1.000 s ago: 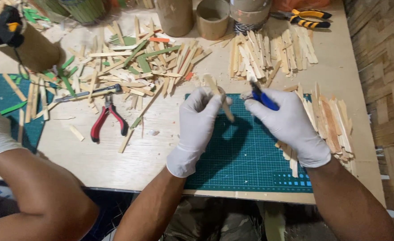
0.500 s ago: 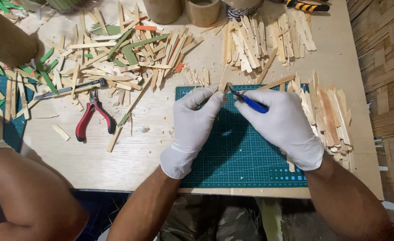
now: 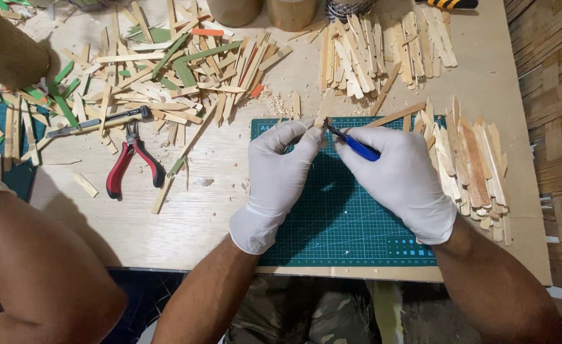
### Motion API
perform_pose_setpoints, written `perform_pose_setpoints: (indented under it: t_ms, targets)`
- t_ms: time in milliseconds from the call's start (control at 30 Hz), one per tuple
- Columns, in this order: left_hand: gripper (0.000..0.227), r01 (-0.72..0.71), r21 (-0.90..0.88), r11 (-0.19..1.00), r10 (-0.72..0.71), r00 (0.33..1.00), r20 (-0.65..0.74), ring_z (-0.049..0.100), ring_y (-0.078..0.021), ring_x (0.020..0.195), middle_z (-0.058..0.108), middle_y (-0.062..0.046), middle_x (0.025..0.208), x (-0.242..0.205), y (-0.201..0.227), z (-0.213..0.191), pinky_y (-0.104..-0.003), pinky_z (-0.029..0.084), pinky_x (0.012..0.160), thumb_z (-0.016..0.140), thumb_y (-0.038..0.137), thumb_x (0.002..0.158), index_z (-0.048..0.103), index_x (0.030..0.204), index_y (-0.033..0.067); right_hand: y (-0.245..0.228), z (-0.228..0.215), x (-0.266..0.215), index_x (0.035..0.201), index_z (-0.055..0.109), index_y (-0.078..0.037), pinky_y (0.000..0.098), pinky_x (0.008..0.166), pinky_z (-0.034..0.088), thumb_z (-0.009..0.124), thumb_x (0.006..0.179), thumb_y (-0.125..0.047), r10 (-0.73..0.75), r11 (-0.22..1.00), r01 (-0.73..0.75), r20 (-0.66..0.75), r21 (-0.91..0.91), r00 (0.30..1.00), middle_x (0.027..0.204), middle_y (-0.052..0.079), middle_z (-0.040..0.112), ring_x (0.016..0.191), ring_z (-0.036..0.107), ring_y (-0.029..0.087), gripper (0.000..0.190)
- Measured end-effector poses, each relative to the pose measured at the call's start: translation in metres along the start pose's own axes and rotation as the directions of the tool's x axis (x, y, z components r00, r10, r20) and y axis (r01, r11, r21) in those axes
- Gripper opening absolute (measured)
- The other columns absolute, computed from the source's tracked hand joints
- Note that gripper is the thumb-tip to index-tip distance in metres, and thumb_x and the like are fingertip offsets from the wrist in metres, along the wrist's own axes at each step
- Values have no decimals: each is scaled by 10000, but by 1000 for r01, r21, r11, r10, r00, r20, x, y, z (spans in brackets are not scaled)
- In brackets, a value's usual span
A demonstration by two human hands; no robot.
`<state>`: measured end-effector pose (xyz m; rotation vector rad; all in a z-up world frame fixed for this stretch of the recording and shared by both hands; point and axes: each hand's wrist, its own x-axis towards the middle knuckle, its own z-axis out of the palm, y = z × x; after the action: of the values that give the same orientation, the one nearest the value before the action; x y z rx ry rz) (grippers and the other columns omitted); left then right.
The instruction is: Trimming thin wooden sticks using pliers on a cutting mat
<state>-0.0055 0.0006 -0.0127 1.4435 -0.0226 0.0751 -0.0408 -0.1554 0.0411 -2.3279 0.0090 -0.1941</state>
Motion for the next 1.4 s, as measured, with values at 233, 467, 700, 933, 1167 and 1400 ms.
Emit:
perform_pose_setpoints:
  t_ms: [233,467,700,933,1167,1400]
  targets:
    - [40,-14,17,1000,14,1000,-17,692,-109,790,733,-107,764,0,6,1,-309,602,740,790,82,852,795,884,58,4,2,-1,993,818,-54,265,467,449,794,933,-129,-10,1000,10,-18,-2,1000,652,151,703,556,684,257,99]
    - [36,-4,-1,1000,4,1000,-24,705,-117,779,731,-119,760,0,4,2,-314,610,745,790,69,846,796,874,48,3,1,-1,1016,818,-47,280,461,455,806,930,-133,-16,999,14,-35,-36,999,667,155,705,570,688,272,122]
    - [66,2,-4,1000,-2,1000,-9,714,-120,782,737,-106,762,2,3,1,-305,605,751,786,83,858,801,917,59,16,5,2,867,804,-69,220,401,367,809,938,-152,-20,997,18,-31,-70,999,513,59,604,410,566,185,110]
    - [54,8,-2,1000,-8,1000,-14,651,-82,756,725,-91,724,1,2,2,-278,572,690,785,88,856,802,897,58,15,5,3,782,769,-92,182,377,332,810,929,-149,-46,995,42,-50,-88,998,453,10,546,366,510,135,163]
    - [31,7,-6,1000,-7,1000,-20,595,-49,754,721,-81,714,0,1,4,-267,563,669,795,94,845,801,821,74,18,7,3,677,685,-81,207,346,293,806,942,-154,-71,990,64,-53,-122,996,394,5,450,305,424,153,300]
    - [57,49,9,999,-48,998,-39,583,-34,710,725,-51,717,4,5,3,-200,515,594,776,121,858,812,875,79,13,12,9,751,746,-112,233,377,309,817,880,-165,-32,998,29,-69,-47,997,418,53,475,353,489,165,156]
